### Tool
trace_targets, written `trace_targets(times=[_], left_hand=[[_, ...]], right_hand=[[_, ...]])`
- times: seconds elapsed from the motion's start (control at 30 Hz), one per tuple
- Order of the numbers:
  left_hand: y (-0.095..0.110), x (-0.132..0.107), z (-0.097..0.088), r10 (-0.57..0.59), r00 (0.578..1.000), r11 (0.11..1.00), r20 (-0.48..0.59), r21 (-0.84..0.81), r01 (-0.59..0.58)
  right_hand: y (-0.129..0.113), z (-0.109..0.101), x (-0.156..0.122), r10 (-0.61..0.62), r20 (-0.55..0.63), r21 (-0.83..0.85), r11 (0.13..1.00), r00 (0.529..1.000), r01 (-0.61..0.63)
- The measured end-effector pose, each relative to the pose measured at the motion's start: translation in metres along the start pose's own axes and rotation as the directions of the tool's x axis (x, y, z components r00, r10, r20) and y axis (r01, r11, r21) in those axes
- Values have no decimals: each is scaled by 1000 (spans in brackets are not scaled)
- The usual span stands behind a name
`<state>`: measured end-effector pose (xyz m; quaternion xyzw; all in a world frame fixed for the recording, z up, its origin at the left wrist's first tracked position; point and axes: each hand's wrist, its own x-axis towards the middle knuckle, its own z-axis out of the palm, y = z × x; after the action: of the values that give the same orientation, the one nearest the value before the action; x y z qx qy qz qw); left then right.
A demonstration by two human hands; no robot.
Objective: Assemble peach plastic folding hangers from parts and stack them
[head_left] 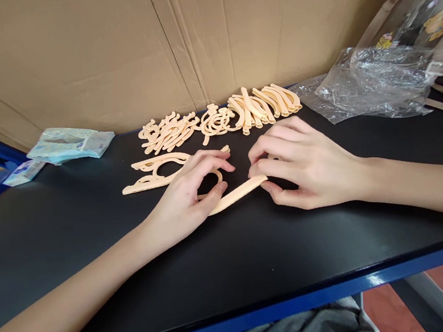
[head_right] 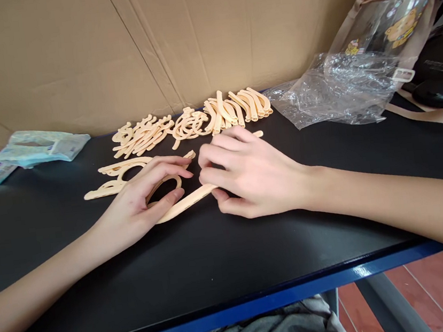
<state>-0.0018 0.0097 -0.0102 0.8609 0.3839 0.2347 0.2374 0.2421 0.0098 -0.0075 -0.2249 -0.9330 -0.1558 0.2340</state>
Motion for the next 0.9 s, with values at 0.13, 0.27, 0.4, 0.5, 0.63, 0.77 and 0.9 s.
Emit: trace_targets(times=[0.13,0.27,0.4,0.5,0.63,0.77,0.9], left_hand=[[3,-1,0,-32,998,999,45,-17,33],[6,-3,1,-29,998,1000,59,-11,29],[4,-4,3,-11,998,1000,69,0,11],[2,-4,4,21,997,1000,72,7,-22],[-1,-4,4,76,994,992,75,96,-83],[1,-4,3,106,991,983,84,141,-117],[5,-4,3,85,994,981,71,167,-96]], right_hand=[[1,-3,0,42,-44,-100,994,998,-47],[1,-3,-3,122,55,-54,991,991,-119],[-2,0,-6,228,110,-88,972,967,-219],[-3,0,-5,269,130,-111,960,954,-256],[-1,0,-3,244,119,-95,968,962,-234],[3,4,-2,129,148,-40,991,981,-124],[3,6,-3,32,117,21,999,993,-34]])
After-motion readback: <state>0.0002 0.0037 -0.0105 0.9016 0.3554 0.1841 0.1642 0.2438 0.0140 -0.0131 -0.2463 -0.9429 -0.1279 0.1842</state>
